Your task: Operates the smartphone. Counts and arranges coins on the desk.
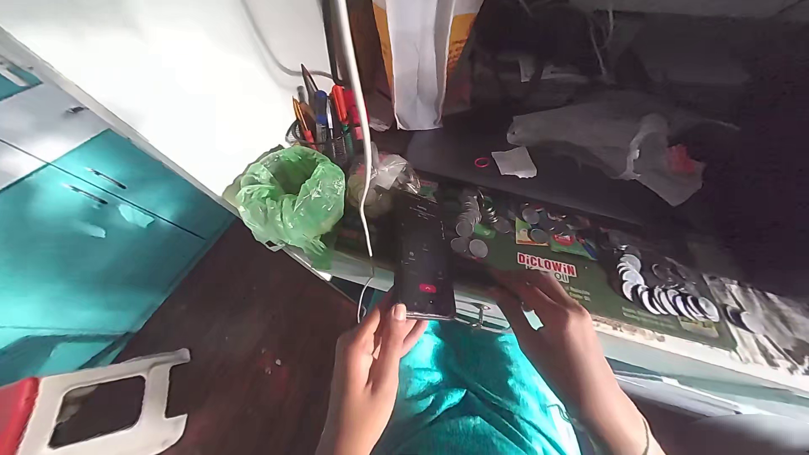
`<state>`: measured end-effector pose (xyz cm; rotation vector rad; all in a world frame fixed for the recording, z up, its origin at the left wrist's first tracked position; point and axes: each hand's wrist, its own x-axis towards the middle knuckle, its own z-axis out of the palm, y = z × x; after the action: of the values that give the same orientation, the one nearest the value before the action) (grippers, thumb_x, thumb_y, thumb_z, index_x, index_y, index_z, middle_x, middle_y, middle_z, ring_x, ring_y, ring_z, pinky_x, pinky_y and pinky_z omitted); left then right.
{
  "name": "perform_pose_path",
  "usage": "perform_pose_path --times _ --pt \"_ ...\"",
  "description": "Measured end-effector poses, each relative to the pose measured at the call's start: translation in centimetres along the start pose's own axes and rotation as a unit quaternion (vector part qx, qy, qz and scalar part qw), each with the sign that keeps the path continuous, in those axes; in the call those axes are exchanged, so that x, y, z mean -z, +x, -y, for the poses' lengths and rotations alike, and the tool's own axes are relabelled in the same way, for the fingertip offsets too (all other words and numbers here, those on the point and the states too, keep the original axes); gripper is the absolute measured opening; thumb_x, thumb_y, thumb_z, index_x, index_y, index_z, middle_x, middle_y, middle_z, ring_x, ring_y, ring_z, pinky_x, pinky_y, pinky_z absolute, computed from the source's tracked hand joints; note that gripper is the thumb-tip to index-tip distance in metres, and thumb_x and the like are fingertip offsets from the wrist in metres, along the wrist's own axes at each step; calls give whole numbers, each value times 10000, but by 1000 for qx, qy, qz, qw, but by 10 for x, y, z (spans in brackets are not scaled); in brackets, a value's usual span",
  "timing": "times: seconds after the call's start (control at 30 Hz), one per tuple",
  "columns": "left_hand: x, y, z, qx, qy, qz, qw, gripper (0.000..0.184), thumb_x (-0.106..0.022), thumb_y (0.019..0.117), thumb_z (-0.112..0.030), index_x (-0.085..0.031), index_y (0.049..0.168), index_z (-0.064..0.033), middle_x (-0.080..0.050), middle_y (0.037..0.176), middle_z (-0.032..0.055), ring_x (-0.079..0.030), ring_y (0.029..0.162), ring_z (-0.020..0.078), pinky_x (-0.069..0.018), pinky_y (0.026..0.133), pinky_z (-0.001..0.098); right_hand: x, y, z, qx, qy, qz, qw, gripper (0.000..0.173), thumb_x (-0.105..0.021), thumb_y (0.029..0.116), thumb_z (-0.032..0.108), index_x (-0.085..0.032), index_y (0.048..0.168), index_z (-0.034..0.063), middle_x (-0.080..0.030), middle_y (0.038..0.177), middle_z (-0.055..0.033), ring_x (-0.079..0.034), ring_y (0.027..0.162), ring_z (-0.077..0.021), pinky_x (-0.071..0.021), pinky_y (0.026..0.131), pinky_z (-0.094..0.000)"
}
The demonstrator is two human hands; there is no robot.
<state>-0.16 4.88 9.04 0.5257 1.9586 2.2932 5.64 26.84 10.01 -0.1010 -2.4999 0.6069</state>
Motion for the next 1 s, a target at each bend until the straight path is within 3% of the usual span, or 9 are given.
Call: perform_pose_path --times 0.07,0.13,0.27,0.37,0.6,0.7,0.8,0.9,1.0 --pt "4 -8 9 16 -36 3 999 306 -475 1089 -180 -631 1248 29 -761 1122 104 -764 989 253 -658 869 387 0 -1 -1 3 -38 -6 999 309 -612 1005 303 -788 1130 81 -738 1049 -94 -649 965 -233 -515 841 -353" --pt "7 -17 18 60 -84 -8 995 294 -478 1088 -198 -647 1239 -10 -757 1141 112 -760 1003 270 -648 888 410 1 -2 -2 6 -60 -2 998 314 -611 1005 321 -790 1132 96 -737 1081 -97 -643 987 -269 -503 836 -404" --pt "7 -18 21 173 -238 -63 953 288 -455 1082 -173 -692 1139 -19 -769 1050 135 -768 947 229 -636 870 374 0 -3 -1 17 -60 10 998 307 -617 1003 335 -792 1131 117 -741 1130 -89 -660 998 -257 -516 833 -396" --pt "13 -16 30 190 -317 -42 928 287 -505 1071 -211 -692 1160 -12 -754 1087 163 -760 983 241 -622 902 374 1 -6 -3 18 -45 7 999 294 -630 1002 329 -796 1128 122 -742 1144 -77 -656 998 -225 -509 846 -363" --pt "-2 -10 36 220 -339 -89 910 241 -468 1044 -34 -692 1131 -37 -760 1085 111 -767 939 203 -642 848 339 15 -3 -14 2 -55 -38 998 244 -624 994 247 -808 1050 97 -754 990 -68 -662 931 -215 -505 831 -362" --pt "0 -11 43 233 -403 -70 882 252 -509 1065 -187 -681 1168 -35 -751 1109 132 -761 977 216 -630 884 342 31 5 -32 -35 -120 -57 990 253 -599 1013 216 -803 1050 71 -739 959 -122 -665 933 -294 -527 851 -430" --pt "0 -12 50 266 -450 -41 851 452 -428 1079 -395 -642 1220 -23 -736 1116 158 -755 977 233 -622 901 353 42 14 -53 -64 -170 -36 983 300 -523 1029 187 -785 1125 77 -688 976 -176 -621 966 -378 -494 866 -516" --pt "-11 -17 54 333 -455 -16 826 462 -326 1109 -373 -632 1234 -50 -737 1113 175 -752 975 261 -614 892 353 43 28 -62 -55 -176 -9 983 309 -504 1008 93 -774 1157 89 -683 1096 -194 -598 1052 -437 -470 890 -594" --pt "-23 -25 61 370 -426 46 824 505 -251 1120 -352 -657 1207 -65 -741 1135 146 -741 1007 234 -599 899 330 36 49 -62 -1 -188 42 981 318 -544 966 -13 -763 1168 97 -704 1227 -143 -608 1158 -418 -441 897 -629"
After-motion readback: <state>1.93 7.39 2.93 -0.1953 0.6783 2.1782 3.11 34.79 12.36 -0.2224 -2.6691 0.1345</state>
